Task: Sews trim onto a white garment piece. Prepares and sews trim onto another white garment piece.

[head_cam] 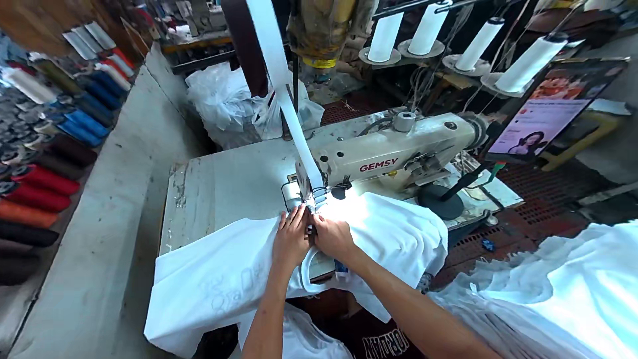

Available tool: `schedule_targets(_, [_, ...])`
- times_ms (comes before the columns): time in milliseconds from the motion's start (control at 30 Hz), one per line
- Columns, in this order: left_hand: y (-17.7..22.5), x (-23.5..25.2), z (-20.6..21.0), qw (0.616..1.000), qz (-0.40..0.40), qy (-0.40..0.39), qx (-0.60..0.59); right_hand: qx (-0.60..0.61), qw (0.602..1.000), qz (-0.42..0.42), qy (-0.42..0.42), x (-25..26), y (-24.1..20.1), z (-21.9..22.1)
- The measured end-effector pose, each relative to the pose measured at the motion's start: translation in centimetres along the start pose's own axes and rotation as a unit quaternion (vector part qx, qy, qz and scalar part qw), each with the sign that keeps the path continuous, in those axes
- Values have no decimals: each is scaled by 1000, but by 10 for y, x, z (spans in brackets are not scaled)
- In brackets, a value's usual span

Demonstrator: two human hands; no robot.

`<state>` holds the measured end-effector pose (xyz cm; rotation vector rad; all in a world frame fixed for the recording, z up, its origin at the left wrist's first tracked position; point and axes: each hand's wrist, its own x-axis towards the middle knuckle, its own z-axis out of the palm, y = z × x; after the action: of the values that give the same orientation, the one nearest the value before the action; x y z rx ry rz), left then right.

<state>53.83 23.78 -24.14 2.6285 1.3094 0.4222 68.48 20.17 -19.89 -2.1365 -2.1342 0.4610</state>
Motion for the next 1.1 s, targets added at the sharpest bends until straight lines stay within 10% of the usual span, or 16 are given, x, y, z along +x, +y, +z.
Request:
schedule_targets(400, [-14,40,-17,995,-68,67,-41,119,991,14,-51,-13,10,-15])
schedule_targets(567, [47,11,-18,856,-237,209,-409,142,989,28,-22,1,17,-12])
schedule_targets(733, [27,-22,4,962,-133,191,-145,130,988,-75,37,3,54,4])
schedule_targets(1100, [35,-16,8,990,-102,96,12,9,992,-119,29,-3,52,6])
